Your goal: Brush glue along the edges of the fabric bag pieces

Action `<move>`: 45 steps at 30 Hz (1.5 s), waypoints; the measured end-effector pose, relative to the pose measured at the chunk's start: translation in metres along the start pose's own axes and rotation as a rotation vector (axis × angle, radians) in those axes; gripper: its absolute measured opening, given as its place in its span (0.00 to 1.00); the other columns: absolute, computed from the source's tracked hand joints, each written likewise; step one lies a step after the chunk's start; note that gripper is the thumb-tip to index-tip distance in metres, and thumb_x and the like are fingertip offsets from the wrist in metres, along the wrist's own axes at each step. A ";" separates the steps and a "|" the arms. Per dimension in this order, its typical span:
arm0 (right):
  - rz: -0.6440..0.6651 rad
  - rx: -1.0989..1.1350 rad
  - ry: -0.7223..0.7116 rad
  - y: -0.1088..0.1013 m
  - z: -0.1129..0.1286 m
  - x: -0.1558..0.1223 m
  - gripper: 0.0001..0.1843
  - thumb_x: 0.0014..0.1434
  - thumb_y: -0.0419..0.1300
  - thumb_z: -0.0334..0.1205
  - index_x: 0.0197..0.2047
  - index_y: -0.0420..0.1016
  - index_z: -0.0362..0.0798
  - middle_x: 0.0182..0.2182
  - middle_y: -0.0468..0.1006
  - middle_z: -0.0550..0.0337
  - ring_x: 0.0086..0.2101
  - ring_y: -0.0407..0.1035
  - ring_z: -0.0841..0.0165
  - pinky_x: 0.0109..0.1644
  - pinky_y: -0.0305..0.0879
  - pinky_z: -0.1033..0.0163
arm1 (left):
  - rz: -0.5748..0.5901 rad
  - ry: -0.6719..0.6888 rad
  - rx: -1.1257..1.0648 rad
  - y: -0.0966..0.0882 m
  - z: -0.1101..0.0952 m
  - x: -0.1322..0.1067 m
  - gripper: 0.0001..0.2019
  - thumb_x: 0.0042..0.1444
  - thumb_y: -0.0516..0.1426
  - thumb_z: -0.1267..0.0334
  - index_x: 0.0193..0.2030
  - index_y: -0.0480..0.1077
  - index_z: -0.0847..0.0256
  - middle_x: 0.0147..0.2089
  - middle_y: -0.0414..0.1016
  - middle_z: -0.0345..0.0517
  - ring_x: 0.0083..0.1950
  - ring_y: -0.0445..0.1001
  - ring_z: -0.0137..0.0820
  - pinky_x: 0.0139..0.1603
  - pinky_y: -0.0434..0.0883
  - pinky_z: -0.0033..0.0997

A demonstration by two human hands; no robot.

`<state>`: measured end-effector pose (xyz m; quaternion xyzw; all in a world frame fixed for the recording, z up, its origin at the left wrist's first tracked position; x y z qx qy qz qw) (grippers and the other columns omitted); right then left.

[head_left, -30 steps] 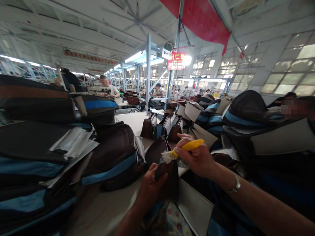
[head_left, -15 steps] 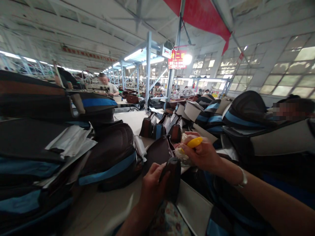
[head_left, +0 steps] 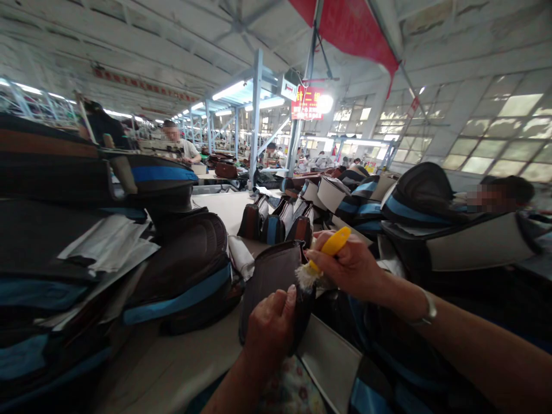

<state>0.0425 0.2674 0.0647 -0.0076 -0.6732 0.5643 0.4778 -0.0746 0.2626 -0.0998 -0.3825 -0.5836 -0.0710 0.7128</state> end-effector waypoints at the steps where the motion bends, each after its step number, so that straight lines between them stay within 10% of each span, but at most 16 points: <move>1: 0.038 0.001 -0.013 0.003 0.000 0.000 0.11 0.64 0.55 0.38 0.29 0.69 0.49 0.25 0.72 0.61 0.28 0.66 0.68 0.44 0.62 0.59 | -0.001 0.005 0.010 0.000 -0.001 -0.001 0.16 0.64 0.50 0.73 0.58 0.62 0.63 0.33 0.73 0.47 0.30 0.71 0.30 0.29 0.67 0.29; 12: 0.188 -0.111 0.007 0.029 -0.016 0.000 0.14 0.57 0.59 0.38 0.21 0.63 0.49 0.18 0.63 0.64 0.22 0.57 0.71 0.35 0.58 0.61 | -0.024 0.098 -0.009 0.000 -0.019 -0.011 0.16 0.62 0.52 0.74 0.56 0.63 0.67 0.31 0.72 0.45 0.29 0.71 0.32 0.28 0.65 0.33; 16: -0.119 0.064 0.190 -0.005 -0.021 0.004 0.13 0.60 0.61 0.43 0.25 0.69 0.48 0.21 0.69 0.62 0.24 0.61 0.70 0.32 0.59 0.63 | -0.060 0.070 -0.071 -0.005 -0.007 -0.011 0.17 0.62 0.52 0.74 0.57 0.64 0.64 0.33 0.75 0.46 0.31 0.72 0.32 0.31 0.67 0.32; 19: -0.483 0.605 0.495 -0.028 -0.038 -0.010 0.10 0.56 0.66 0.44 0.29 0.72 0.48 0.22 0.71 0.64 0.21 0.60 0.73 0.24 0.55 0.69 | -0.096 -0.132 -0.255 -0.018 0.022 0.000 0.13 0.64 0.52 0.69 0.54 0.69 0.60 0.37 0.76 0.47 0.35 0.74 0.31 0.36 0.71 0.30; 24: -0.438 1.296 0.851 0.033 -0.055 -0.052 0.12 0.48 0.67 0.41 0.22 0.69 0.46 0.10 0.56 0.72 0.13 0.45 0.78 0.23 0.63 0.67 | 0.006 -0.527 -0.570 -0.032 0.072 0.016 0.08 0.61 0.56 0.59 0.35 0.74 0.58 0.34 0.75 0.42 0.35 0.75 0.31 0.37 0.71 0.28; 28: -0.346 1.652 0.794 0.088 -0.031 -0.069 0.07 0.51 0.66 0.37 0.25 0.73 0.46 0.14 0.65 0.70 0.13 0.48 0.80 0.46 0.73 0.53 | -0.019 -0.724 -0.578 -0.024 0.092 0.000 0.18 0.59 0.58 0.53 0.53 0.68 0.58 0.40 0.79 0.43 0.41 0.78 0.35 0.41 0.73 0.33; 34: -0.441 1.687 0.689 0.104 0.013 -0.067 0.05 0.51 0.66 0.35 0.26 0.75 0.46 0.19 0.69 0.66 0.20 0.60 0.76 0.60 0.65 0.47 | -0.032 -0.508 -0.365 -0.031 0.084 -0.019 0.10 0.66 0.50 0.59 0.44 0.71 0.56 0.44 0.75 0.47 0.46 0.75 0.35 0.47 0.70 0.34; 40: -0.397 1.648 0.732 0.124 0.024 -0.069 0.07 0.47 0.68 0.37 0.26 0.74 0.46 0.23 0.69 0.62 0.25 0.63 0.73 0.41 0.71 0.66 | 0.112 -0.627 -0.395 -0.041 0.074 -0.013 0.23 0.52 0.62 0.47 0.48 0.69 0.59 0.47 0.73 0.50 0.48 0.73 0.41 0.48 0.71 0.40; 45: -0.356 1.655 0.823 0.131 0.020 -0.067 0.12 0.46 0.70 0.40 0.25 0.70 0.45 0.19 0.64 0.67 0.18 0.53 0.78 0.25 0.62 0.73 | 0.228 -0.704 -0.469 -0.035 0.081 -0.011 0.11 0.59 0.57 0.54 0.35 0.73 0.59 0.38 0.72 0.45 0.38 0.72 0.34 0.41 0.68 0.33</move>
Point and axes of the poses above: each hand's wrist, its own x-axis towards the middle knuckle, its own y-axis out of the palm, z = x × y, the point moved 5 cm from there along x, towards the middle knuckle
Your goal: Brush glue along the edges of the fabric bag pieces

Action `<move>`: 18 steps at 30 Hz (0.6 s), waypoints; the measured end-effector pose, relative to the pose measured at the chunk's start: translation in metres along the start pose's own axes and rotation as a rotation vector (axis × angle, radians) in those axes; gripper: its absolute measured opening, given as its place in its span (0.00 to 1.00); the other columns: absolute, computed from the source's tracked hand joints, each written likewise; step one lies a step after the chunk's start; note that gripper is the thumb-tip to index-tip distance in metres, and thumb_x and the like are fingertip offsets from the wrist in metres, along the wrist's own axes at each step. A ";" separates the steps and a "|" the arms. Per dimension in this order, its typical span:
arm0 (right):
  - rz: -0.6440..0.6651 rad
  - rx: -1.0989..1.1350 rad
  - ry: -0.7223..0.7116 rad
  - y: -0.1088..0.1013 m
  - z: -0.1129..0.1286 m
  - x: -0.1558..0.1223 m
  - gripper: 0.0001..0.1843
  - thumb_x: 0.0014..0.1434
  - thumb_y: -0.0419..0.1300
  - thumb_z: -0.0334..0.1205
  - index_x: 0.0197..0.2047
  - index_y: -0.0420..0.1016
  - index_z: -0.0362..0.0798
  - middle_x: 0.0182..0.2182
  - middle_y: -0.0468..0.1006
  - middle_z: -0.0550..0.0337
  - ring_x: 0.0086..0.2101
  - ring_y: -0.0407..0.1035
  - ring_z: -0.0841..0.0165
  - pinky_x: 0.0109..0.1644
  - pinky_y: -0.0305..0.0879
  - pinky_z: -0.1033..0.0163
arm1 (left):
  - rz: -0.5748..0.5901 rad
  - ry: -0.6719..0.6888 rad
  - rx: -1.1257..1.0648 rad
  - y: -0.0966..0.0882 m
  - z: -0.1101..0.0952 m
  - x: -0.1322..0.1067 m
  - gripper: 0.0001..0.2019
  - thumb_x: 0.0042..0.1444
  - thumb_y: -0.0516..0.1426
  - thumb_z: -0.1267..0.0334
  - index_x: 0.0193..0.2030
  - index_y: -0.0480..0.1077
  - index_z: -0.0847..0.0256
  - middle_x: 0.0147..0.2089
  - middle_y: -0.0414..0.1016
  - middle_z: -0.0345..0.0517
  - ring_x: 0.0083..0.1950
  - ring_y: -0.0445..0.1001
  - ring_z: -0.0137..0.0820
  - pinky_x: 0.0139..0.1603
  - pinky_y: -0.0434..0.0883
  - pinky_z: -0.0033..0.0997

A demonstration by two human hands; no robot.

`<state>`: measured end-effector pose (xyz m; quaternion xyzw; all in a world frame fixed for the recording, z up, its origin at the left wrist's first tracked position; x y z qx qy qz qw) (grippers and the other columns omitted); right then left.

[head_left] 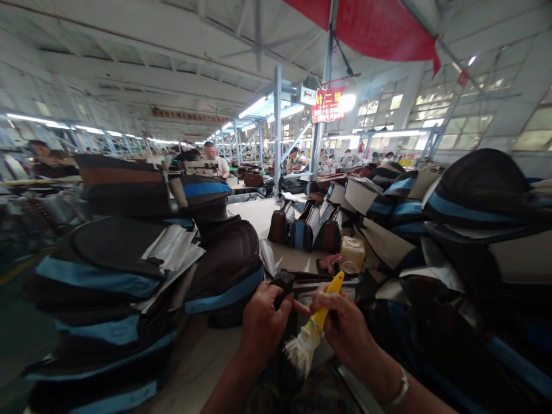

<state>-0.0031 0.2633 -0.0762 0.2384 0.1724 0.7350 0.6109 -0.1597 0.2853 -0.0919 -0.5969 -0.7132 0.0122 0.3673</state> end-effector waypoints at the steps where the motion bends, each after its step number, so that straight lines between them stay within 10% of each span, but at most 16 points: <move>1: -0.019 -0.021 -0.002 -0.001 0.005 0.001 0.13 0.46 0.70 0.40 0.26 0.69 0.46 0.19 0.64 0.68 0.17 0.51 0.79 0.25 0.63 0.72 | 0.004 0.007 -0.021 -0.001 0.001 0.001 0.12 0.60 0.56 0.55 0.32 0.74 0.59 0.37 0.71 0.45 0.38 0.72 0.33 0.41 0.67 0.32; 13: -0.206 -1.215 -0.625 0.023 0.086 0.054 0.16 0.59 0.59 0.48 0.26 0.71 0.46 0.19 0.69 0.62 0.23 0.64 0.68 0.29 0.58 0.65 | 0.074 0.014 -0.129 0.006 -0.013 -0.002 0.11 0.60 0.56 0.58 0.31 0.75 0.60 0.40 0.70 0.46 0.40 0.71 0.33 0.42 0.66 0.31; 18: -0.189 -1.249 -0.738 0.034 0.094 0.045 0.17 0.64 0.55 0.49 0.29 0.71 0.46 0.20 0.70 0.62 0.23 0.66 0.69 0.30 0.59 0.65 | 0.076 0.012 -0.099 0.006 -0.006 -0.001 0.13 0.60 0.55 0.56 0.31 0.75 0.60 0.39 0.70 0.47 0.41 0.71 0.34 0.44 0.66 0.33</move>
Point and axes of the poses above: each hand's wrist, its own x-axis towards the middle knuckle, its own y-axis out of the palm, z = x × y, the point moved 5 cm from there along x, towards the middle knuckle
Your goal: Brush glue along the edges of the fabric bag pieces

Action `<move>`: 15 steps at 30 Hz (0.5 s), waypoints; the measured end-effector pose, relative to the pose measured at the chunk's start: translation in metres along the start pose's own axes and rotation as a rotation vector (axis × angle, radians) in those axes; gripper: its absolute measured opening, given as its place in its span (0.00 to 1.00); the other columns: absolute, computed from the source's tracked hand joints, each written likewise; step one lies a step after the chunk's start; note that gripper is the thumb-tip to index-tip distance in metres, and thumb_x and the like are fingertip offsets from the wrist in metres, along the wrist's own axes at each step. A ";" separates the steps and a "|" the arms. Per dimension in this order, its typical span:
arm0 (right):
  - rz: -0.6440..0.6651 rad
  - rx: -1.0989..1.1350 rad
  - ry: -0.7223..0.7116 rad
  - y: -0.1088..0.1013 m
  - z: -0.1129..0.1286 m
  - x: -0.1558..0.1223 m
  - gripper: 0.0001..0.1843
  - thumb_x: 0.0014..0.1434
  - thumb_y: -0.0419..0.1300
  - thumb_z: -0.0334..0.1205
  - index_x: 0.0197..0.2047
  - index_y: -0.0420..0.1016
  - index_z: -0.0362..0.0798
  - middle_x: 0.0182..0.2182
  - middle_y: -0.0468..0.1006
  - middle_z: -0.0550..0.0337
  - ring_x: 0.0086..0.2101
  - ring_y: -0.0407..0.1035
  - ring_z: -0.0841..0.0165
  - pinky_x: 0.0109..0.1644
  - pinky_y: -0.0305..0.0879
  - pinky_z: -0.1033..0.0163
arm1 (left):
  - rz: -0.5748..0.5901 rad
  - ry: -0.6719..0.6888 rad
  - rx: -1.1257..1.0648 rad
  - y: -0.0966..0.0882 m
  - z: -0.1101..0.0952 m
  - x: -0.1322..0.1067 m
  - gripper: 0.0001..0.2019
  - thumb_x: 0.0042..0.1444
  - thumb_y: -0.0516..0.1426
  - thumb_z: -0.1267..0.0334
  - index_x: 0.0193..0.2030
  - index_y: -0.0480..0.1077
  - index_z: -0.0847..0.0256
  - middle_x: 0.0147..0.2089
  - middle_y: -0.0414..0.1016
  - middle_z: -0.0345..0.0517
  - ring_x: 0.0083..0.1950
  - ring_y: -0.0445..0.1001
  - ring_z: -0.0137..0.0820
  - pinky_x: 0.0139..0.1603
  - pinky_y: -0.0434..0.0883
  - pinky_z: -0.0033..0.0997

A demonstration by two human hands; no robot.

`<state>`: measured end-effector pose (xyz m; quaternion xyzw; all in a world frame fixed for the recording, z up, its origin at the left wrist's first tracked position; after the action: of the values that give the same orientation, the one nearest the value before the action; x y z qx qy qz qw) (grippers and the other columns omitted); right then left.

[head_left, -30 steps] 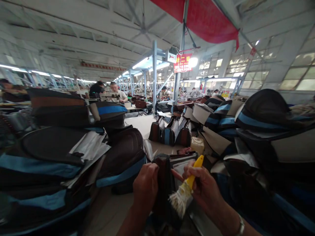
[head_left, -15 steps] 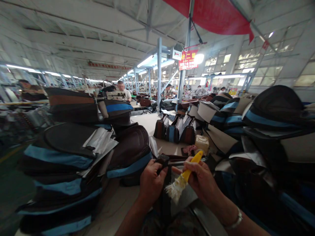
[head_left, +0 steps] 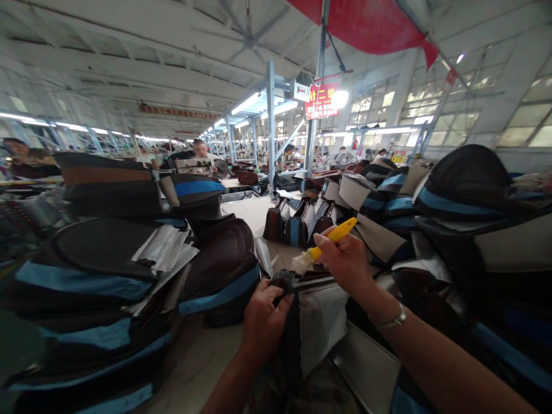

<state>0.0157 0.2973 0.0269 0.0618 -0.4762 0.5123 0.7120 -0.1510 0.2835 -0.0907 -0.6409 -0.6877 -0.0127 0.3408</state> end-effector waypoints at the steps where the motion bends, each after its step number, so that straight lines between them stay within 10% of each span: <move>1: 0.031 0.009 0.000 0.003 0.000 -0.003 0.16 0.64 0.55 0.48 0.30 0.71 0.46 0.20 0.70 0.62 0.23 0.66 0.69 0.30 0.59 0.65 | 0.000 0.001 0.007 0.000 0.001 0.001 0.13 0.60 0.55 0.56 0.32 0.75 0.60 0.39 0.71 0.47 0.42 0.71 0.35 0.44 0.67 0.33; 6: 0.014 -0.111 -0.135 0.009 -0.002 -0.007 0.15 0.62 0.56 0.45 0.29 0.72 0.46 0.22 0.72 0.59 0.25 0.67 0.67 0.32 0.60 0.64 | -0.010 -0.005 0.037 0.001 0.009 0.003 0.14 0.61 0.54 0.53 0.32 0.75 0.59 0.37 0.73 0.46 0.44 0.72 0.37 0.47 0.67 0.35; 15: -0.565 0.467 0.100 -0.123 -0.044 -0.002 0.12 0.53 0.68 0.44 0.30 0.72 0.45 0.20 0.68 0.67 0.19 0.59 0.75 0.24 0.56 0.70 | -0.342 -0.090 0.096 -0.009 0.047 -0.016 0.20 0.49 0.61 0.43 0.35 0.67 0.58 0.51 0.71 0.51 0.51 0.72 0.44 0.54 0.69 0.44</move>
<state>0.1396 0.2642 0.0509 0.3267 -0.2752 0.3930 0.8143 -0.1813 0.2888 -0.1306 -0.4976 -0.8010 -0.0088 0.3329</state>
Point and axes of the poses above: each hand's wrist, its own x-axis towards the middle knuckle, its own y-axis out of the palm, z = x × y, the point moved 5 cm from there along x, towards the middle knuckle
